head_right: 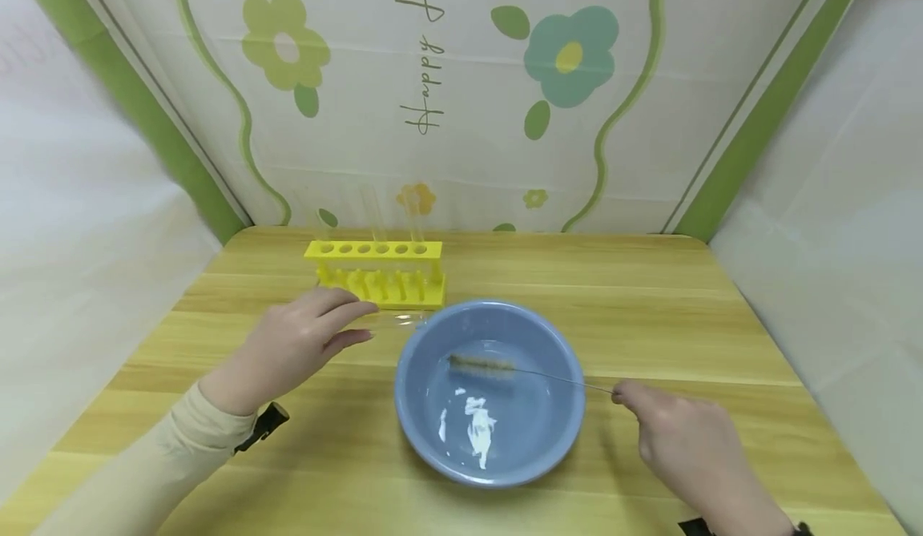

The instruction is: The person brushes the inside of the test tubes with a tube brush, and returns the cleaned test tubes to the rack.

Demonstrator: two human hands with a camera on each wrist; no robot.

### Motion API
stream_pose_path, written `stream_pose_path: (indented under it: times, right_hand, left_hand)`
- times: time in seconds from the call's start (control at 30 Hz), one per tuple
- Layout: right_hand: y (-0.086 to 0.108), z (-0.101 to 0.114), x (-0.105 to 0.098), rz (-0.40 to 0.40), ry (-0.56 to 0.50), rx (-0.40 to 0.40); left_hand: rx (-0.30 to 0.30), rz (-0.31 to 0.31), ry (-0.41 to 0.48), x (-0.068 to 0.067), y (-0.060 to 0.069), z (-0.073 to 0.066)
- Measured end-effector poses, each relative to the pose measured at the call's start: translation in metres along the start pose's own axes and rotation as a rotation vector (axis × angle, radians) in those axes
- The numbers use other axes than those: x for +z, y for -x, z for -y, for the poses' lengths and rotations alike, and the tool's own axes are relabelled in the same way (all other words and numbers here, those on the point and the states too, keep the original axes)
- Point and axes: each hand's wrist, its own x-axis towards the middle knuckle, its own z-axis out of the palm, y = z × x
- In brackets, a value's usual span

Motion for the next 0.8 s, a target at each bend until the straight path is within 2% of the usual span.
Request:
stream_pose_path:
  times: [0.27,0.53,0.8]
  right_hand:
    - [0.003,0.0,-0.008,0.04,-0.151,0.093]
    - [0.005,0.002,-0.016,0.05,-0.316,0.194]
    - [0.005,0.003,-0.022,0.035,-0.381,0.224]
  left_hand:
    - [0.019,0.049,-0.057,0.0,0.004,-0.001]
    - [0.025,0.046,-0.067,0.003,0.004,-0.002]
    - [0.018,0.054,-0.06,0.005,0.001,-0.005]
